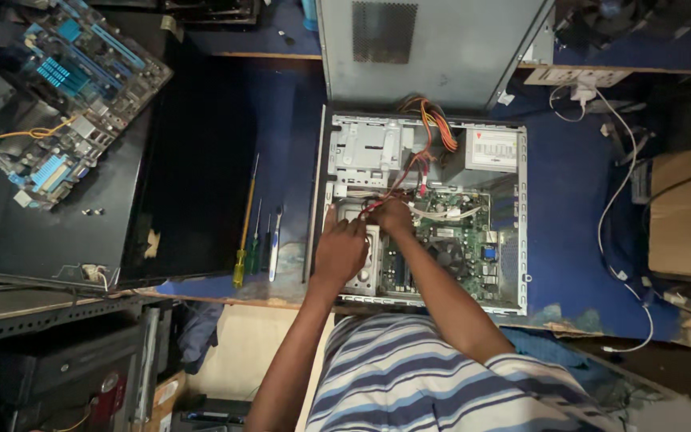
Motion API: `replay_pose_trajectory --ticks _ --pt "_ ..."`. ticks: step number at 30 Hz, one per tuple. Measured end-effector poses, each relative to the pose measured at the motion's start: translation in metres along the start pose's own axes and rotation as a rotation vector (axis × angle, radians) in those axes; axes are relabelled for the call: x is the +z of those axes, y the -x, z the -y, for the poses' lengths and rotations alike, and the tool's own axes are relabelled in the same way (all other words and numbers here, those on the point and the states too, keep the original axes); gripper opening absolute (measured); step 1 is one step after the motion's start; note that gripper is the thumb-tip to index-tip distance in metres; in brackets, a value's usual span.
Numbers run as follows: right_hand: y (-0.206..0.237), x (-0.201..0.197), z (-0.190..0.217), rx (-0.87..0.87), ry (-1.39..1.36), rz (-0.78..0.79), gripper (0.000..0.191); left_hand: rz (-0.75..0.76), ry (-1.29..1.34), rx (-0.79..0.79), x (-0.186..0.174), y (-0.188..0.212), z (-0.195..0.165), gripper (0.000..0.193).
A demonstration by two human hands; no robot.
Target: The person opens the side panel of a desktop computer case on the workbench, then works inside the case, unplugging and rearranging internal cables, handling the motherboard area and CPU fan, and using a screwdriver on components. The episode ends with the case still open and work in progress.
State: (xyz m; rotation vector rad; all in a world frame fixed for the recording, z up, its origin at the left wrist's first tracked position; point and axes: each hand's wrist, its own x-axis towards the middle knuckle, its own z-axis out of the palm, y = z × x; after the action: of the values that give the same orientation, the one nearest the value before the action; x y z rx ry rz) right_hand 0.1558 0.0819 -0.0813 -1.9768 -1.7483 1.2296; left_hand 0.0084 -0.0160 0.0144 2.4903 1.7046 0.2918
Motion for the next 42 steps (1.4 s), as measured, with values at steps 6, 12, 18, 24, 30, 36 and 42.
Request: replay_pose_trajectory --ticks 6,12,18,24,30,36,42 --pt "-0.003 0.005 -0.01 -0.389 0.031 -0.152 0.017 0.059 0.04 0.008 -0.008 -0.003 0.0 0.05" --pt "0.001 -0.002 -0.013 -0.285 0.03 -0.139 0.018 0.115 0.03 0.009 -0.011 -0.004 0.0 0.047" --pt "0.006 -0.021 -0.018 -0.207 0.002 -0.029 0.015 0.078 0.011 0.03 -0.005 -0.004 0.0 0.039" --pt "0.02 -0.015 -0.024 -0.285 -0.099 -0.226 0.019 0.07 -0.003 0.041 -0.003 -0.004 0.005 0.037" --pt "0.028 -0.025 -0.035 0.01 0.11 -0.218 0.026 0.03 -0.015 0.042 0.0 -0.004 0.003 0.034" --pt "0.049 -0.041 -0.057 -0.091 0.201 -0.177 0.023 -0.129 0.103 0.009 0.003 -0.009 0.002 0.034" --pt "0.08 -0.048 -0.054 -0.021 0.162 -0.131 0.025 -0.193 0.531 -0.2 0.039 -0.041 -0.011 0.029"
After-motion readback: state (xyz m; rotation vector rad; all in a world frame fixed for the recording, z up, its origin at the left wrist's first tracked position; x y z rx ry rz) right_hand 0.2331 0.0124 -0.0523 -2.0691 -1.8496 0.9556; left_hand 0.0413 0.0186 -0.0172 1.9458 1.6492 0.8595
